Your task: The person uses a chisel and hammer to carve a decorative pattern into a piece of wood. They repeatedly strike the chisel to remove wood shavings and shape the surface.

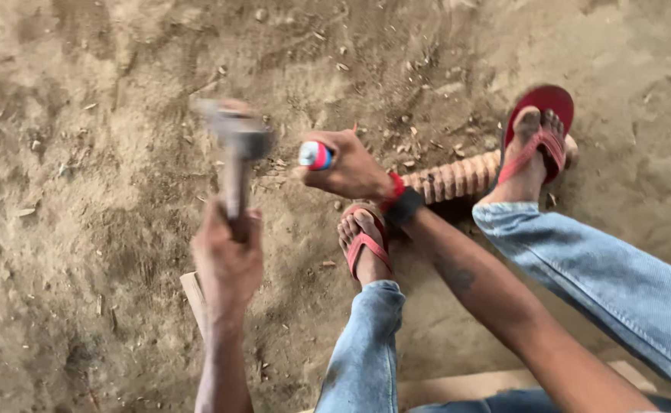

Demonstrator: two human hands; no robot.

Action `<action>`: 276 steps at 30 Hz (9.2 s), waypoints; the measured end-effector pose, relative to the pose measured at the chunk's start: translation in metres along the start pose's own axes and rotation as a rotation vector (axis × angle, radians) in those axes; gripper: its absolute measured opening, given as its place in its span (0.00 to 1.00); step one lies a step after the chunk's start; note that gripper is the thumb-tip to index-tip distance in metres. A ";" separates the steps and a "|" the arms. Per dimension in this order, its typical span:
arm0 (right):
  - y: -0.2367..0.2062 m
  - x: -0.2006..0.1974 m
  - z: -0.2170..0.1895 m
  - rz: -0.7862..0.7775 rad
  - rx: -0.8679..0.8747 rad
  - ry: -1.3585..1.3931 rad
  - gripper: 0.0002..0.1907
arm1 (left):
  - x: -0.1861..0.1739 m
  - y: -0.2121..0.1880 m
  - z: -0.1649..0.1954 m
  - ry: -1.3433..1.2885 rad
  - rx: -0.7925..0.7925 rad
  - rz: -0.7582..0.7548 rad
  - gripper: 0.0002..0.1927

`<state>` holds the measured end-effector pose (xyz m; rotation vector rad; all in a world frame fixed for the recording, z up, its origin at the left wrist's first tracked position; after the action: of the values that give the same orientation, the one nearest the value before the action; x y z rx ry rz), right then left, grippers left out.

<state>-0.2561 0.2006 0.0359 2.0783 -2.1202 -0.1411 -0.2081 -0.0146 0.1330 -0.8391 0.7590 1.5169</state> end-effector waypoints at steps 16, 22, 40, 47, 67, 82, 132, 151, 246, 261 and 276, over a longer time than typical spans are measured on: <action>0.108 0.073 0.074 -0.040 0.113 -0.280 0.17 | 0.009 -0.027 -0.126 -0.057 -0.259 0.122 0.08; 0.097 0.110 0.124 -0.155 0.160 -0.242 0.15 | 0.019 -0.029 -0.159 -0.097 -0.353 0.104 0.09; 0.056 0.151 0.137 -0.374 0.301 -0.246 0.14 | 0.015 -0.001 -0.167 -0.283 -0.520 0.042 0.07; 0.052 0.165 0.143 -0.378 0.268 -0.237 0.12 | 0.028 0.040 -0.159 -0.244 -0.550 -0.195 0.04; 0.056 0.167 0.145 -0.346 0.248 -0.337 0.11 | 0.047 0.046 -0.179 -0.018 -0.356 -0.346 0.06; 0.062 0.142 0.135 -0.259 0.131 -0.298 0.13 | 0.028 0.061 -0.149 -0.248 -0.519 -0.109 0.05; 0.068 0.052 0.108 -0.057 0.148 -0.239 0.16 | 0.026 0.100 -0.056 0.047 -0.104 -0.290 0.09; 0.078 -0.003 0.008 0.113 -0.105 -0.153 0.10 | 0.014 0.046 -0.126 -0.090 -0.310 -0.135 0.10; -0.006 0.127 0.044 -0.088 0.017 -0.387 0.08 | 0.022 -0.033 -0.155 -0.088 -0.123 -0.060 0.07; -0.004 0.096 0.048 -0.017 -0.013 -0.279 0.09 | 0.008 -0.009 -0.128 0.053 -0.188 -0.021 0.09; 0.061 0.016 0.036 -0.110 0.093 0.033 0.18 | 0.013 -0.026 -0.138 -0.484 -0.437 0.137 0.07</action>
<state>-0.3231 0.1843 0.0126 2.2345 -2.0303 -0.0221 -0.1705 -0.1215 0.0484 -0.6964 0.1284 1.9491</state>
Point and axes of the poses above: each hand's wrist, its own y-axis towards the middle knuckle, its own x-axis out of the palm, z = x × y, the point moved 5 cm from there along y, towards the middle knuckle, and after that the axes turned 14 degrees about z, right-handed, at the moved point
